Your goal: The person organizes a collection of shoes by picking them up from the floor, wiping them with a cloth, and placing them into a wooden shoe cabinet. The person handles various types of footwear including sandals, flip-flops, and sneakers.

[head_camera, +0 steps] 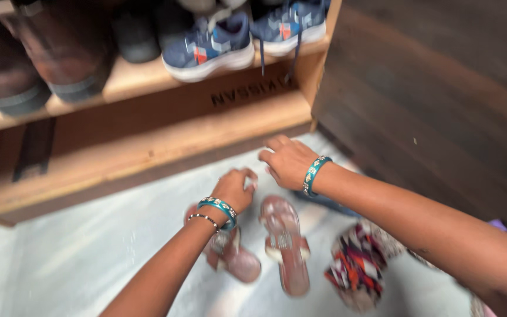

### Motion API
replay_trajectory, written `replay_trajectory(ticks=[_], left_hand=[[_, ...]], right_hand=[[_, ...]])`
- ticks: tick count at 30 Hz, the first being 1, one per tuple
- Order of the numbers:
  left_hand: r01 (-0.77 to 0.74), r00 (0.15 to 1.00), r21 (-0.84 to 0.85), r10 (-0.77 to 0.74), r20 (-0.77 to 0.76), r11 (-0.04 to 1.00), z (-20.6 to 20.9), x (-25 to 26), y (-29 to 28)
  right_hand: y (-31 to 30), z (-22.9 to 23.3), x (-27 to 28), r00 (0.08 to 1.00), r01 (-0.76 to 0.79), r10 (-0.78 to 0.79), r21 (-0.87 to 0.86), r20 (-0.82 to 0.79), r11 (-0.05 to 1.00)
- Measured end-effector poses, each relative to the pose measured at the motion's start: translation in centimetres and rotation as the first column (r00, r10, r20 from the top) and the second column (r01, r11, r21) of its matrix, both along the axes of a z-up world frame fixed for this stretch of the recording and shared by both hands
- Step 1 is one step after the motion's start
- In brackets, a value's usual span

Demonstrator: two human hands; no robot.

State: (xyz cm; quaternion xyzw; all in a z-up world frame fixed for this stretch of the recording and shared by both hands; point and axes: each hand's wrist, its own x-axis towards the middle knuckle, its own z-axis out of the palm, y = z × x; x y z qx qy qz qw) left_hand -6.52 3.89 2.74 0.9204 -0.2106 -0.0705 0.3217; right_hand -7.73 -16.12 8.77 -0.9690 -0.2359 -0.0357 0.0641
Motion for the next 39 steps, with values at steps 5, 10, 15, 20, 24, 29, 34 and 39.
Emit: replay_trajectory(ticks=[5, 10, 15, 20, 24, 29, 34, 39], left_hand=[[0.186, 0.970, 0.414, -0.098, -0.223, 0.891, -4.0, -6.6, 0.4], [0.087, 0.975, 0.592, 0.053, -0.215, 0.801, -5.4, -9.8, 1.6], [-0.161, 0.940, 0.559, 0.299, -0.164, 0.813, -9.4, -9.6, 3.8], [-0.128, 0.981, 0.425, 0.177, -0.079, 0.896, -12.5, -8.9, 5.5], [-0.077, 0.991, 0.292, 0.106, -0.086, 0.953, -12.7, -8.8, 4.4], [0.109, 0.982, 0.311, -0.054, -0.180, 0.944, -10.9, -11.9, -1.0], [0.204, 0.928, 0.449, -0.026, -0.372, 0.870, -8.6, -13.9, -3.1], [0.159, 0.914, 0.486, 0.057, -0.401, 0.860, -9.8, -13.1, -4.3]], right_hand=[[-3.2, -8.4, -5.2, 0.796, 0.013, -0.193, -0.302, -0.574, 0.953], [-8.3, -13.9, -10.3, 0.566, -0.112, -0.437, -0.591, -0.699, 0.799], [-11.3, -16.7, -12.1, 0.771, 0.032, -0.313, -0.457, -0.555, 0.889], [-10.3, -13.5, -8.0, 0.831, 0.360, -0.352, -0.067, -0.430, 0.931], [-7.5, -11.9, -6.2, 0.874, 0.344, -0.186, 0.302, -0.448, 0.889], [-3.3, -18.9, -9.9, 0.975, -0.156, 0.166, 0.076, -0.147, 0.985], [-2.4, -19.7, -11.9, 0.984, 0.047, -0.020, 0.152, -0.175, 0.987], [-3.7, -15.7, -11.9, 0.921, -0.221, 0.209, 0.003, -0.330, 0.975]])
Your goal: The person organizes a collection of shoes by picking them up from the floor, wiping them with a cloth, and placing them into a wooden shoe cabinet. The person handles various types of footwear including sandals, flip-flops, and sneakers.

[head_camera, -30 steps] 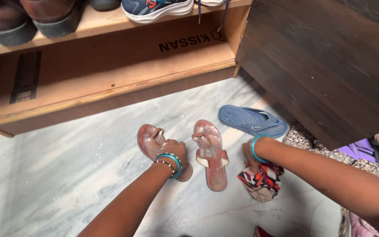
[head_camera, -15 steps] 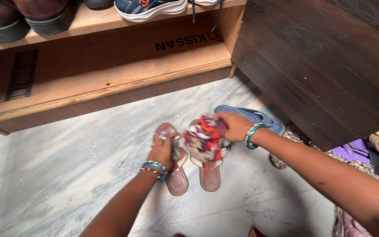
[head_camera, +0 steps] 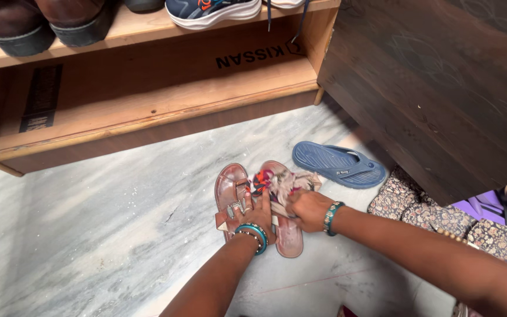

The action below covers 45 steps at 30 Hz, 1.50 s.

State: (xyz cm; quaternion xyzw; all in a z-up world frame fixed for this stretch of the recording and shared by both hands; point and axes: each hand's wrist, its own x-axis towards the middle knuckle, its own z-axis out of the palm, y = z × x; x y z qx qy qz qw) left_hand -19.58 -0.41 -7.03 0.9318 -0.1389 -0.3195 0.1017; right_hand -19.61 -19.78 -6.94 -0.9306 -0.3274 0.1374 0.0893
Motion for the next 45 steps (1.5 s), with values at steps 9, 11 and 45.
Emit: replay_trajectory(ticks=[9, 11, 45], left_hand=[[-0.168, 0.971, -0.067, 0.177, 0.163, 0.983, -2.2, -0.8, -0.8], [-0.240, 0.964, -0.049, 0.244, 0.106, 0.970, -0.8, -1.5, -1.0], [-0.084, 0.994, 0.092, 0.076, 0.083, 0.992, 0.4, 0.0, 4.5]], right_hand=[[-3.9, 7.9, 4.5, 0.991, 0.105, -0.106, -0.020, -0.086, 0.994], [-3.5, 8.4, 5.1, 0.932, 0.358, -0.363, 0.182, -0.008, 0.916], [10.4, -0.8, 9.0, 0.944, 0.320, -0.322, -0.037, -0.076, 0.947]])
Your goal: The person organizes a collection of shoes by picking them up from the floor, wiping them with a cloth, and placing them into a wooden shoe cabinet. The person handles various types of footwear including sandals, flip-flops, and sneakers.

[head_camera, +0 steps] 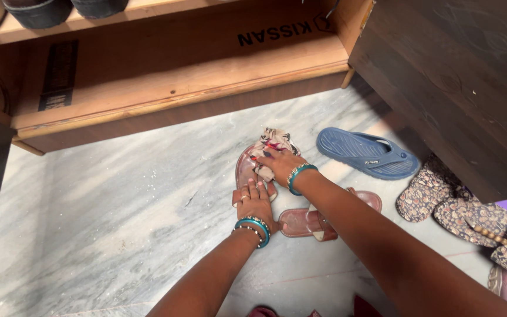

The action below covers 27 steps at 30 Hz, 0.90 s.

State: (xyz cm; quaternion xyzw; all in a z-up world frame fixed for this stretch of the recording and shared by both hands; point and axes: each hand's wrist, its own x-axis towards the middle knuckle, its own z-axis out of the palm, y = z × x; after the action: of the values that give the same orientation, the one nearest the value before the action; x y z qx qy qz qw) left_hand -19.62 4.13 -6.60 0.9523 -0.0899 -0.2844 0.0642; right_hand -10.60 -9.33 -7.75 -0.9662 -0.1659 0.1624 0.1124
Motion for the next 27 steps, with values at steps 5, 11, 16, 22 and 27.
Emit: replay_trajectory(ticks=[5, 11, 16, 22, 27], left_hand=[[0.018, 0.999, 0.037, -0.016, -0.038, 0.999, 1.0, 0.4, -0.1], [0.026, 0.999, 0.062, -0.024, -0.038, 0.998, 1.1, 0.6, -0.6], [0.064, 0.998, -0.008, -0.064, 0.027, 0.998, -0.5, 2.1, 0.0], [-0.039, 0.912, -0.746, 0.329, 0.245, 0.664, 1.8, 6.1, 1.3], [0.003, 0.875, -0.816, 0.394, 0.282, 0.579, 3.3, 8.7, 4.0]], right_hand=[[0.3, -0.1, 0.2, 0.998, -0.032, 0.032, -0.008, -0.047, 0.999], [-2.3, 1.4, 0.2, 0.999, 0.053, -0.053, 0.010, 0.009, 0.999], [-4.3, 5.3, 0.8, 0.934, 0.327, -0.343, 0.143, 0.104, 0.934], [-3.3, 6.6, 1.2, 0.983, 0.089, -0.165, 0.568, 0.083, 0.818], [-2.1, 7.7, -0.6, 0.999, 0.035, -0.010, 0.713, -0.039, 0.700]])
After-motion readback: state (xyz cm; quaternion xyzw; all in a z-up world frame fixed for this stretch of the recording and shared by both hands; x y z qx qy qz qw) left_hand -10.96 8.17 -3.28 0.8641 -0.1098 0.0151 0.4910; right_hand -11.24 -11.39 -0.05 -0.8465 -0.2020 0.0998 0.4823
